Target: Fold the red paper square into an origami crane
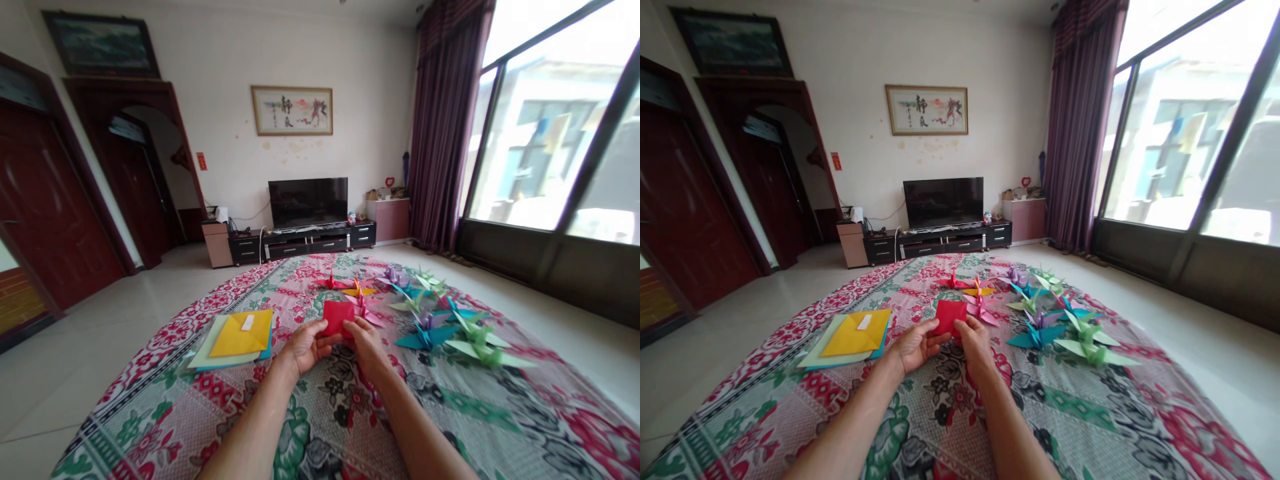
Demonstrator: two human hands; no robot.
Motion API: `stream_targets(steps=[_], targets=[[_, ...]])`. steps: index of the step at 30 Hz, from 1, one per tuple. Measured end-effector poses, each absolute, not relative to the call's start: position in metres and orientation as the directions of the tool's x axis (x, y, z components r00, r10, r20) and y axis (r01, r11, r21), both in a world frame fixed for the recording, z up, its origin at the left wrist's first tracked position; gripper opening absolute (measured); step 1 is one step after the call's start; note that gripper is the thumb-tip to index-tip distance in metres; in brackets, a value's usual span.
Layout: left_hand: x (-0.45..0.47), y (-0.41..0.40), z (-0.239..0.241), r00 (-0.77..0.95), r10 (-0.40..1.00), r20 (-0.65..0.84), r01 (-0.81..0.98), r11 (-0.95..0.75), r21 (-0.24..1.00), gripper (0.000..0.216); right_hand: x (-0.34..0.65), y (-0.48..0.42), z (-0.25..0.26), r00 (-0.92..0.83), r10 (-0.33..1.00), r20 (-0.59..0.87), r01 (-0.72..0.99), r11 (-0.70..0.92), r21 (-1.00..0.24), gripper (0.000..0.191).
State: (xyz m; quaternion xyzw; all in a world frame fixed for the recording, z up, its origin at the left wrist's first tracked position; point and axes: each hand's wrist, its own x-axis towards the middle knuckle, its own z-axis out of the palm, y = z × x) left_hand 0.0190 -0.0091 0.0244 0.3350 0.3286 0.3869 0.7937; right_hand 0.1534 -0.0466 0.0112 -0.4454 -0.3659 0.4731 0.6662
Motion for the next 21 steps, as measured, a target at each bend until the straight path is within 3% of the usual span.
stream_targets(steps=[8, 21], targets=[[0.016, -0.010, 0.029, 0.522, 0.817, -0.246, -0.327, 0.458, 0.827, 0.019, 0.154, -0.047, 0.013, 0.271, 0.962, 0.041, -0.388, 0.147, -0.910, 0.023], [0.008, -0.005, 0.030, 0.529, 0.838, -0.131, -0.198, 0.272, 0.942, 0.032, 0.155, -0.048, 0.014, 0.228, 0.973, 0.017, -0.397, 0.109, -0.911, 0.019]])
